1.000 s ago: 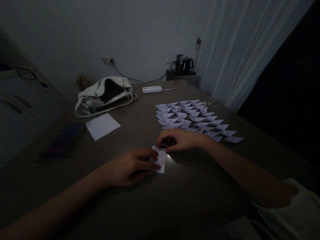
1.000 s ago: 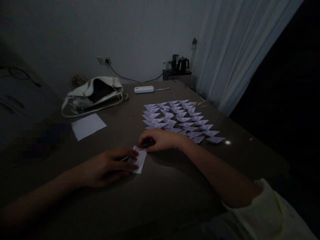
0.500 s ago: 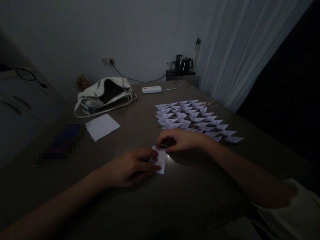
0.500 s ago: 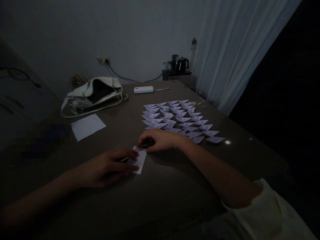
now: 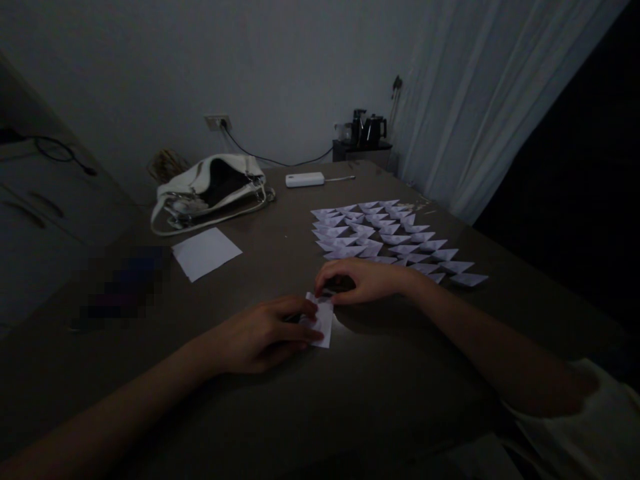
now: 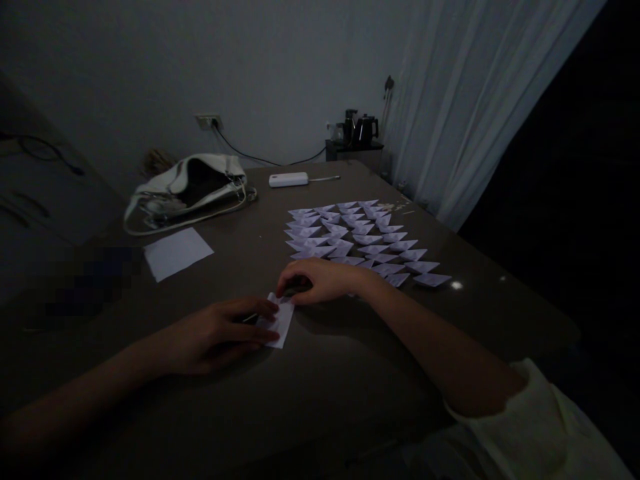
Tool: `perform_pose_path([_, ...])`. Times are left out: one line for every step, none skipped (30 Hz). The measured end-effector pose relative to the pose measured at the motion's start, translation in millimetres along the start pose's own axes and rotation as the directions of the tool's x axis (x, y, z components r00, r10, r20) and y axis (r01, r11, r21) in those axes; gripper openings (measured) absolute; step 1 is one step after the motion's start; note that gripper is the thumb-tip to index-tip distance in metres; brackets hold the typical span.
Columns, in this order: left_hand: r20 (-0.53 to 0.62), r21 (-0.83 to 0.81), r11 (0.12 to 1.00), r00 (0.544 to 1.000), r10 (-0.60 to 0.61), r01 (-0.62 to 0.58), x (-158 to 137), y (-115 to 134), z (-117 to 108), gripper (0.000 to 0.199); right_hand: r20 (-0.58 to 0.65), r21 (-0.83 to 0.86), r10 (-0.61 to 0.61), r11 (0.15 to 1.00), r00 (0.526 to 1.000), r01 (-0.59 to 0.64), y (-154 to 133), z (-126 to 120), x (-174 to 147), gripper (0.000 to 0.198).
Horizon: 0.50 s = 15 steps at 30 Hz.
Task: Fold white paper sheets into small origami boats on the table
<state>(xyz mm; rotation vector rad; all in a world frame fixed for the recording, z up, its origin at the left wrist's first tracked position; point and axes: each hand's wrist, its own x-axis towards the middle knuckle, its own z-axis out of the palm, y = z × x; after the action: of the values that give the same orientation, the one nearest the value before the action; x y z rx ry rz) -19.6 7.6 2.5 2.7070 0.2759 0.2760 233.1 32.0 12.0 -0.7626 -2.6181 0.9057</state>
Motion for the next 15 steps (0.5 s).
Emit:
perform_pose_path([-0.001, -0.004, 1.000, 1.000, -0.002, 0.002, 0.0, 0.1, 0.1, 0.034, -0.005, -0.005, 0.001, 1.000, 1.000, -0.001, -0.4, 0.5, 0.2, 0.024])
perform_pose_path([-0.001, -0.009, 1.000, 1.000, -0.003, 0.003, 0.1, 0.3, 0.1, 0.034, -0.013, -0.010, 0.001, 1.000, 1.000, -0.001, -1.0, 1.1, 0.6, 0.023])
perform_pose_path([0.000, -0.015, 1.000, 1.000, -0.002, 0.002, 0.3, 0.5, 0.1, 0.034, -0.022, -0.015, 0.001, 1.000, 1.000, -0.002, -1.9, 1.9, 1.1, 0.023])
perform_pose_path([-0.001, -0.020, 1.000, 1.000, -0.002, 0.002, 0.5, 0.7, 0.0, 0.034, -0.033, -0.022, 0.003, 1.000, 0.999, -0.004, -2.8, 2.8, 1.7, 0.022])
perform_pose_path([0.000, -0.024, 1.000, 1.000, -0.003, 0.003, 0.7, 0.9, -0.3, 0.034, -0.042, -0.030, 0.005, 1.000, 0.999, -0.006, -3.7, 3.8, 2.4, 0.022])
perform_pose_path([0.000, -0.027, 1.000, 1.000, -0.004, 0.004, 0.9, 1.2, -0.6, 0.034, -0.052, -0.041, 0.005, 0.999, 0.999, -0.007, -4.4, 4.8, 3.2, 0.022])
perform_pose_path([0.000, -0.029, 1.000, 1.000, -0.004, 0.004, 1.1, 1.6, -1.0, 0.033, -0.057, -0.053, 0.005, 0.999, 0.998, -0.008, -4.9, 5.8, 4.0, 0.022])
perform_pose_path([-0.002, -0.028, 1.000, 1.000, -0.005, 0.005, 1.3, 2.0, -1.6, 0.032, -0.060, -0.065, 0.002, 0.998, 0.998, -0.006, -5.2, 6.7, 4.6, 0.023])
perform_pose_path([-0.002, -0.024, 1.000, 1.000, -0.002, 0.002, 1.7, 2.4, -2.2, 0.031, -0.062, -0.077, -0.004, 0.997, 0.998, -0.001, -5.4, 7.5, 5.2, 0.024])
perform_pose_path([-0.002, -0.020, 1.000, 1.000, 0.004, -0.004, 2.2, 2.9, -2.7, 0.031, -0.062, -0.086, -0.012, 0.996, 0.998, 0.006, -5.7, 8.1, 5.7, 0.025])
perform_pose_path([-0.006, -0.013, 1.000, 1.000, 0.009, -0.010, 2.9, 3.2, -3.1, 0.030, -0.064, -0.092, -0.020, 0.996, 0.998, 0.014, -6.1, 8.5, 6.0, 0.026])
perform_pose_path([-0.015, -0.002, 1.000, 1.000, 0.016, -0.016, 3.7, 3.4, -3.4, 0.029, -0.069, -0.097, -0.025, 0.995, 0.997, 0.019, -6.6, 8.8, 6.1, 0.028])
perform_pose_path([-0.027, 0.010, 1.000, 0.999, 0.025, -0.025, 4.6, 3.6, -3.4, 0.028, -0.076, -0.105, -0.028, 0.994, 0.997, 0.020, -7.4, 8.9, 6.1, 0.031])
perform_pose_path([-0.040, 0.025, 0.999, 0.999, 0.034, -0.033, 5.6, 3.7, -3.3, 0.027, -0.084, -0.115, -0.028, 0.993, 0.996, 0.018, -8.4, 8.9, 5.9, 0.034])
perform_pose_path([-0.052, 0.042, 0.998, 0.998, 0.038, -0.036, 6.5, 3.7, -2.9, 0.026, -0.093, -0.128, -0.025, 0.992, 0.995, 0.013, -9.5, 8.8, 5.6, 0.038])
